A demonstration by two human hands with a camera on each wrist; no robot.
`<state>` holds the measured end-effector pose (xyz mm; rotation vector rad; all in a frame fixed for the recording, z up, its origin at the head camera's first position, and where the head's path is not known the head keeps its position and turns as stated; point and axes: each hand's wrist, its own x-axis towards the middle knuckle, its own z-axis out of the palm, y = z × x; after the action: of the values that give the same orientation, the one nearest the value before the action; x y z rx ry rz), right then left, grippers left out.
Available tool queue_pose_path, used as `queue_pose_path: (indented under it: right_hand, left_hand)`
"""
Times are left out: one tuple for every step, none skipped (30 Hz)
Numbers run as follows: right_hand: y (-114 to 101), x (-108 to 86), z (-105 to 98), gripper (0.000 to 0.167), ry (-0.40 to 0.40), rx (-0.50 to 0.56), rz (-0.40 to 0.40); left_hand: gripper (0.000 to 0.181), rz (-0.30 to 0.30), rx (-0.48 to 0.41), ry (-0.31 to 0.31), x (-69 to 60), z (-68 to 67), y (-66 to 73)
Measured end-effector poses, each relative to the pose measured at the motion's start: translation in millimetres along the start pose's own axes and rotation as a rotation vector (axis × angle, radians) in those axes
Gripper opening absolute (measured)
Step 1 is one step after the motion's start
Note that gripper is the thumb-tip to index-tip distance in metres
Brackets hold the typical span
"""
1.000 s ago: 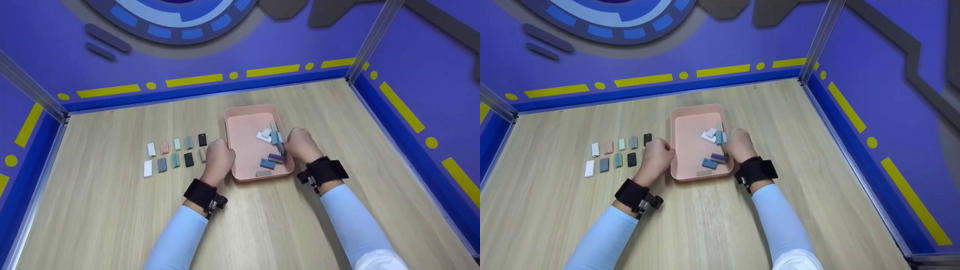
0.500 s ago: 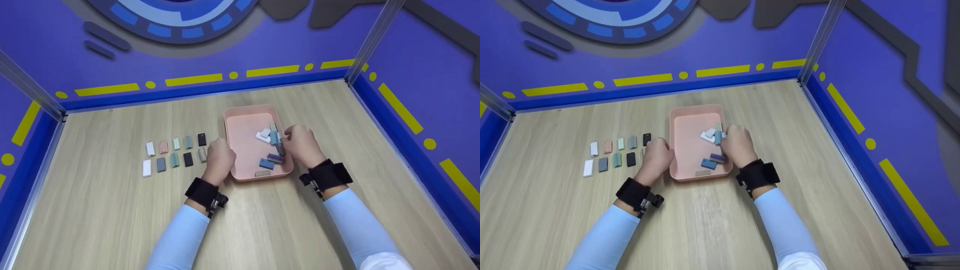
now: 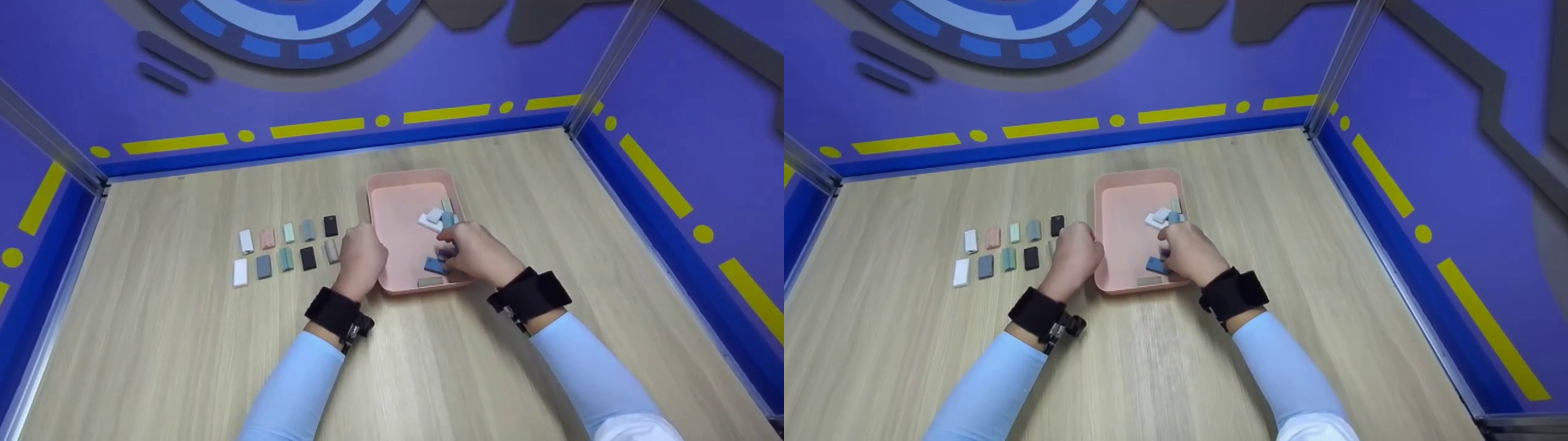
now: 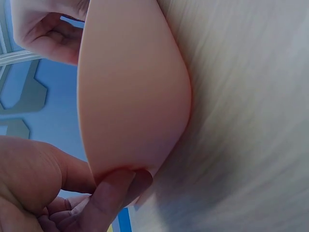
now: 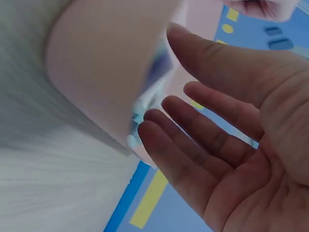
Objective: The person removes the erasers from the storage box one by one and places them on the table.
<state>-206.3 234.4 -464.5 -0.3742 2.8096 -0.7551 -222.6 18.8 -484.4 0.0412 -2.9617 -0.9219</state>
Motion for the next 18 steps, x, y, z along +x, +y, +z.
queue_pose_path:
  right_hand:
    - [0.7, 0.5, 1.3, 0.040, -0.002, -0.018, -0.011]
    - [1.4, 1.0, 2.5, 0.037, 0.000, -0.039, -0.023]
    - [2.0, 1.5, 3.6, 0.033, 0.003, -0.059, -0.037]
    - [2.3, 1.8, 4.4, 0.031, 0.011, -0.078, -0.047]
    - [2.7, 2.2, 5.1, 0.028, 0.019, -0.097, -0.060]
    - [3.0, 2.5, 5.5, 0.024, 0.030, -0.119, -0.078]
    - [3.4, 2.8, 6.0, 0.021, 0.039, -0.142, -0.096]
    - [4.0, 2.8, 6.5, 0.019, 0.044, -0.157, -0.109]
    - [4.7, 2.9, 6.9, 0.018, 0.046, -0.171, -0.123]
    - [5.2, 2.8, 7.2, 0.018, 0.051, -0.181, -0.137]
    - [5.8, 2.9, 7.6, 0.015, 0.054, -0.191, -0.152]
    - [6.3, 3.0, 7.8, 0.012, 0.060, -0.198, -0.166]
    - [6.7, 3.2, 8.2, 0.010, 0.063, -0.199, -0.174]
    - [7.0, 3.3, 8.6, 0.007, 0.065, -0.197, -0.180]
    - [7.0, 3.5, 8.8, 0.006, 0.067, -0.193, -0.185]
    - [6.7, 3.8, 8.9, 0.005, 0.068, -0.186, -0.189]
    - [6.3, 4.3, 9.0, 0.004, 0.064, -0.173, -0.188]
    - [5.9, 4.4, 8.8, 0.004, 0.054, -0.147, -0.187]
  left_hand:
    - [0.018, 0.001, 0.000, -0.001, 0.1, 0.0, 0.2]
    - [0.017, 0.003, 0.001, 0.001, 0.2, 0.1, 0.2]
    - [0.017, 0.007, 0.001, 0.004, 0.3, 0.2, 0.1]
    - [0.017, 0.011, 0.001, 0.008, 0.4, 0.2, 0.0]
    - [0.017, 0.017, -0.001, 0.010, 0.5, 0.4, 0.0]
    - [0.017, 0.024, -0.003, 0.013, 0.6, 0.7, 0.0]
    - [0.017, 0.028, -0.007, 0.011, 0.7, 0.9, 0.1]
    - [0.017, 0.034, -0.008, 0.017, 0.6, 1.2, 0.0]
    - [0.017, 0.037, -0.007, 0.021, 0.7, 1.4, 0.0]
    - [0.017, 0.037, -0.010, 0.020, 0.6, 1.6, -0.1]
    - [0.017, 0.038, -0.010, 0.021, 0.6, 1.8, -0.1]
    - [0.017, 0.038, -0.011, 0.021, 0.4, 1.9, -0.1]
    - [0.017, 0.037, -0.011, 0.020, 0.2, 2.0, 0.0]
    - [0.017, 0.038, -0.010, 0.021, 0.0, 2.0, -0.1]
    - [0.017, 0.036, -0.009, 0.018, -0.2, 2.0, -0.2]
    - [0.017, 0.036, -0.010, 0.016, -0.4, 2.0, -0.3]
    - [0.017, 0.035, -0.009, 0.012, -0.7, 1.9, -0.5]
    - [0.016, 0.032, -0.008, 0.009, -1.2, 2.0, -0.8]
